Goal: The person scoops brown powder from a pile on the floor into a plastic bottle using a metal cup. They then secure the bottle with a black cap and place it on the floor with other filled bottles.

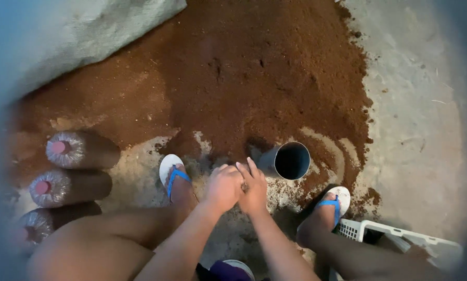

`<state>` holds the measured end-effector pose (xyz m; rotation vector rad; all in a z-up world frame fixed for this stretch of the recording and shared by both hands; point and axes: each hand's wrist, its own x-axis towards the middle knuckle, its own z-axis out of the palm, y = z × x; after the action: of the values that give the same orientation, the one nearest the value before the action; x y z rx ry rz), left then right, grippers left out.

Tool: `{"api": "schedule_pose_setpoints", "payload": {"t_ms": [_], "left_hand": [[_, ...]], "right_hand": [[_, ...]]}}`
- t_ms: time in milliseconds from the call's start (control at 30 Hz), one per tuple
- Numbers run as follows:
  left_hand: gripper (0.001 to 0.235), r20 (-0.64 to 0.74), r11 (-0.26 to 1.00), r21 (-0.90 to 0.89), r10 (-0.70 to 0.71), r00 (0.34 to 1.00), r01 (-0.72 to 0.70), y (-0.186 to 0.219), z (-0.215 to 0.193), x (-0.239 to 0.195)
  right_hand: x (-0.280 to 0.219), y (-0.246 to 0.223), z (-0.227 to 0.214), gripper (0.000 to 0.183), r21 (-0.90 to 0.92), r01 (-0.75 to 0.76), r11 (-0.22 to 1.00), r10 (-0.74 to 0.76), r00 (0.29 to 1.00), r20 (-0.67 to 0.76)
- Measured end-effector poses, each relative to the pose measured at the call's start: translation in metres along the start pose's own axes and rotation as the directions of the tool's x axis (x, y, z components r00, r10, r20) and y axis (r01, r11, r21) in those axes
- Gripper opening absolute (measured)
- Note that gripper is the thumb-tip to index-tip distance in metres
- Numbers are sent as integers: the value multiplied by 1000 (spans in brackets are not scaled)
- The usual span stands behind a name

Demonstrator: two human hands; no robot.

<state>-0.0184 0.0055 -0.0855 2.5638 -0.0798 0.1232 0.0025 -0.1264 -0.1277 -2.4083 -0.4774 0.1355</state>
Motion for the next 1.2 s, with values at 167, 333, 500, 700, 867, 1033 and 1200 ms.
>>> {"api": "schedule_pose_setpoints", "payload": {"t_ms": [167,333,500,700,867,1033,1200], "left_hand": [[11,119,985,-96,-135,984,146,5,-6,4],[9,86,811,-476,-343,935,341,6,4,2],[47,244,351,-623,-761,601,699,-46,40,-3],[61,303,229,-505,-856,419,832,-70,52,-16],[57,305,158,-592,-864,400,791,-72,51,-13],[53,386,-34,-705,-856,343,708,-57,24,6],[56,243,60,-887,-783,572,459,-83,76,1]], "right_hand": [[0,18,15,48,64,125,990,-110,975,-191],[0,23,20,34,93,182,979,-152,953,-263],[-7,1,4,22,116,141,983,-102,950,-297],[0,-14,-33,18,147,182,972,-135,950,-281],[11,-72,-121,19,170,210,963,-164,954,-250],[4,-160,-225,9,166,340,926,-274,905,-327],[9,-195,-247,18,21,313,949,-302,929,-214]]}}
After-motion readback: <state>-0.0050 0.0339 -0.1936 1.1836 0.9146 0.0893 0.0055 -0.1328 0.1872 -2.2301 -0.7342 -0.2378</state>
